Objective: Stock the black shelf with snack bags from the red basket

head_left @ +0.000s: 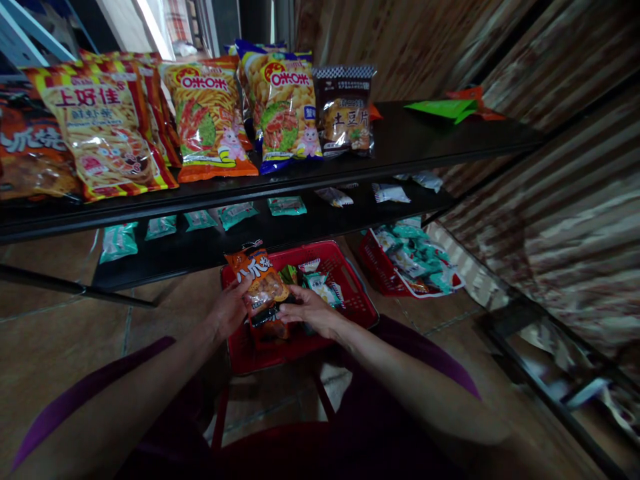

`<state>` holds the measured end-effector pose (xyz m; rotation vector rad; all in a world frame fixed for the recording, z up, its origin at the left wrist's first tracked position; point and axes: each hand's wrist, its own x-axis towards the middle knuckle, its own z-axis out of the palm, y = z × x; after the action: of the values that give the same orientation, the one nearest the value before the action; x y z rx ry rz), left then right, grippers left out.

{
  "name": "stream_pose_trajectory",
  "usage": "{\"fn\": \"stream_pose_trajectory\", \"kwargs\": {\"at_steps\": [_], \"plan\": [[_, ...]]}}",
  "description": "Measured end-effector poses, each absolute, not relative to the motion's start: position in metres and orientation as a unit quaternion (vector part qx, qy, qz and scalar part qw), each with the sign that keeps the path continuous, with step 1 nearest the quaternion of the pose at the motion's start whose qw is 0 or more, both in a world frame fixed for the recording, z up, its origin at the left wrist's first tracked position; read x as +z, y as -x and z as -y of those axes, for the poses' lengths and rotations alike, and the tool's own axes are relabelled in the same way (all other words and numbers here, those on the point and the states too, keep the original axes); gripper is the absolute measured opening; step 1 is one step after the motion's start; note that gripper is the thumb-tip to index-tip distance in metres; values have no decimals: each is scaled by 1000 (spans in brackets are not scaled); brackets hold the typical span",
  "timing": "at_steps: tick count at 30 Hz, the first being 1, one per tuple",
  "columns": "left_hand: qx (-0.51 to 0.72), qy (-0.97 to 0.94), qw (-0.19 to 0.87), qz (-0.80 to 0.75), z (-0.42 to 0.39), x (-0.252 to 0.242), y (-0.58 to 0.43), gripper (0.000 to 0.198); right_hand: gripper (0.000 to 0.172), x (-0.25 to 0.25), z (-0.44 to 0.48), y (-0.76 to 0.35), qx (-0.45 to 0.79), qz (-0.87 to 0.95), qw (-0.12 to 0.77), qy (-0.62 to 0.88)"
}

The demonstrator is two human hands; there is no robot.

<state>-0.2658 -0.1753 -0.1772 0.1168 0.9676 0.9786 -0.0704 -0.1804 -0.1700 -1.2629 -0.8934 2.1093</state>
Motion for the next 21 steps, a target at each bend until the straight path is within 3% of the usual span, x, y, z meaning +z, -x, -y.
{"fn": "stream_pose_trajectory", "kwargs": {"at_steps": [14, 17, 21], "plan": [[453, -70, 751, -476, 176, -170, 266, 29, 41, -172, 182, 71, 731, 404, 283, 472], [450, -91, 725, -513, 176, -176, 267, 29, 36, -175, 182, 70, 640, 503, 297, 499], [479, -121, 662, -563, 173, -178, 270, 26, 40, -177, 183, 67, 392, 710, 309, 497]]}}
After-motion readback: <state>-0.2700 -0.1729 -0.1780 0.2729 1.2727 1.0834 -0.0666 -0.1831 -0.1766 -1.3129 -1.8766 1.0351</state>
